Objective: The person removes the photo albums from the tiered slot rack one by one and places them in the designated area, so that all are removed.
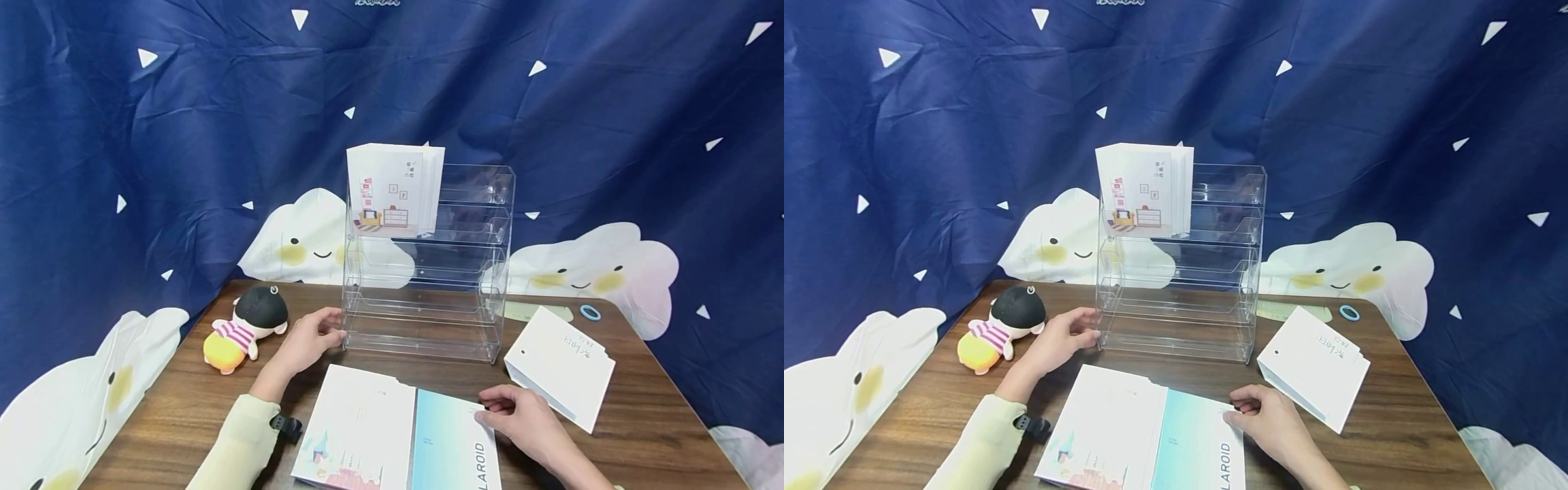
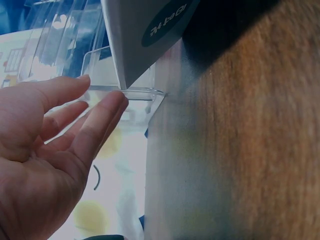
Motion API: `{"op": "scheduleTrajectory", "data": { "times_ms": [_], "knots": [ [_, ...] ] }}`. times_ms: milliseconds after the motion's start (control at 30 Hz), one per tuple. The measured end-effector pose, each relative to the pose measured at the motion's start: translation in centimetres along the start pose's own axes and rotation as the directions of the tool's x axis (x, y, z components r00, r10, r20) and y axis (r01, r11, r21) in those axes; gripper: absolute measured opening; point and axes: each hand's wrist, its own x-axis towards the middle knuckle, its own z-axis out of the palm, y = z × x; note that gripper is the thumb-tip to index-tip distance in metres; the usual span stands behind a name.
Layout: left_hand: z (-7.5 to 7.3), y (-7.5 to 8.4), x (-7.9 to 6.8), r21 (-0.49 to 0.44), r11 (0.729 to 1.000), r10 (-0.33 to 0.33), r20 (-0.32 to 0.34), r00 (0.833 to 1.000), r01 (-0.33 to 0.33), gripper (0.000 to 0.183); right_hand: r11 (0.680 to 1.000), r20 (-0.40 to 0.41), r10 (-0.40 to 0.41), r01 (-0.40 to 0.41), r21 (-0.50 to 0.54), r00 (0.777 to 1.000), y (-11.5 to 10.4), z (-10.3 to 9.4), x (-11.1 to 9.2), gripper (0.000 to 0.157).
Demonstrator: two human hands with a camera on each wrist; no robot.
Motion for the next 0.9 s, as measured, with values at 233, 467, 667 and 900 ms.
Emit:
{"op": "scheduleTrajectory", "data": {
  "times_ms": [233, 467, 667, 900],
  "knots": [
    [0.0, 0.1, 0.0, 0.003, 1.0, 0.0, -0.004, 1.0, 0.0, 0.048, 0.999, 0.011, -0.041, 0.041, 0.011, 0.999, -0.3, -0.3, 0.4, 0.029],
    [0.0, 0.3, 0.0, 0.006, 1.0, 0.0, -0.006, 1.0, 0.0, 0.048, 0.998, 0.021, -0.054, 0.054, -0.008, 0.998, -1.6, -1.0, 1.0, 0.031],
    [0.0, 0.4, 0.1, 0.002, 1.0, 0.004, -0.004, 1.0, -0.004, 0.048, 0.995, 0.023, -0.094, 0.094, -0.012, 0.995, -2.3, -1.5, 1.5, 0.034],
    [-0.1, 0.1, 0.0, 0.005, 1.0, 0.009, 0.002, 1.0, -0.009, 0.048, 0.991, 0.0, -0.132, 0.132, -0.007, 0.991, -3.4, -1.9, 2.2, 0.035]
  ]
}}
